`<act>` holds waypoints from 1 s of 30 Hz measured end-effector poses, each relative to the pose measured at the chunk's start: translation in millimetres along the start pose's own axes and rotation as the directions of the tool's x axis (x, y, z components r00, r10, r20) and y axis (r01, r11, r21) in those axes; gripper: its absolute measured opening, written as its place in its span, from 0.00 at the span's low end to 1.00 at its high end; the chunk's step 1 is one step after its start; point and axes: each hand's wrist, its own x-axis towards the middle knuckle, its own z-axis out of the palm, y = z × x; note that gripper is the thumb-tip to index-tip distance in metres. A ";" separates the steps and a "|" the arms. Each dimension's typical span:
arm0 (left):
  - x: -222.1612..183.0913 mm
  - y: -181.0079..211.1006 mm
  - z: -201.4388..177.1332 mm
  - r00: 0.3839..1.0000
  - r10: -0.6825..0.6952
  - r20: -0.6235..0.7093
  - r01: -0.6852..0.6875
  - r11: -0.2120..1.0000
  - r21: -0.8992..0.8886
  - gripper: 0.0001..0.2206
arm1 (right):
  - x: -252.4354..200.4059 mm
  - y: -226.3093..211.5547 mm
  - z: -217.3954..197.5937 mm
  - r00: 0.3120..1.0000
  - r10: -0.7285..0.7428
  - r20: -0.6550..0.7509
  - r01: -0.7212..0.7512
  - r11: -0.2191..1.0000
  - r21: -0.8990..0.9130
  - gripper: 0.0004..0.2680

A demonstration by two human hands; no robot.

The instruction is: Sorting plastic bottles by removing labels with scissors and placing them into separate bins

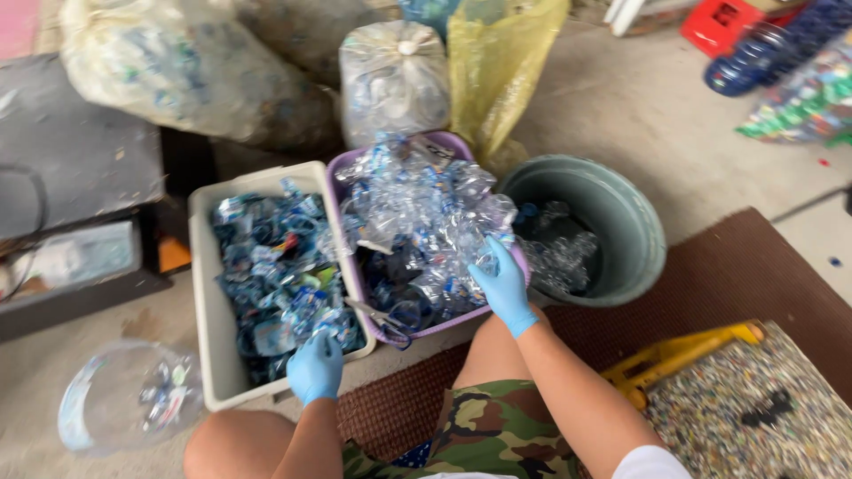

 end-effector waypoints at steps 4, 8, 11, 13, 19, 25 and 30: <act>2.3 -6.1 13.1 0.998 -0.022 0.064 0.016 0.996 0.089 0.12 | 24.8 16.2 -52.6 0.984 0.144 -0.106 -0.138 0.989 0.057 0.26; 3.4 -16.7 34.8 0.999 -0.013 -0.040 0.019 0.991 0.135 0.14 | 51.1 81.1 -97.7 0.919 0.263 -0.294 -0.246 0.965 0.095 0.25; 2.8 -17.4 36.2 0.998 -0.007 -0.069 0.019 0.985 0.169 0.14 | 54.5 117.7 -122.8 0.870 0.281 -0.406 -0.266 0.959 0.094 0.11; 3.1 -16.6 35.3 0.999 -0.034 -0.026 0.038 0.981 0.190 0.15 | 52.3 132.0 -136.7 0.859 0.270 -0.436 -0.249 0.963 0.105 0.04; 3.5 -17.6 37.3 0.999 -0.037 0.006 0.035 0.979 0.202 0.15 | 57.2 188.4 -156.1 0.742 0.481 -0.467 -0.434 0.875 0.212 0.10; 3.3 -20.1 41.1 0.996 0.024 -0.085 -0.005 0.976 0.217 0.14 | 64.3 174.4 -147.7 0.421 0.858 -0.295 -0.577 0.504 0.643 0.14; 3.2 -22.2 44.1 0.997 0.017 -0.078 0.001 0.976 0.219 0.15 | 59.8 122.8 -144.0 0.501 0.855 -0.134 -0.424 0.378 0.823 0.20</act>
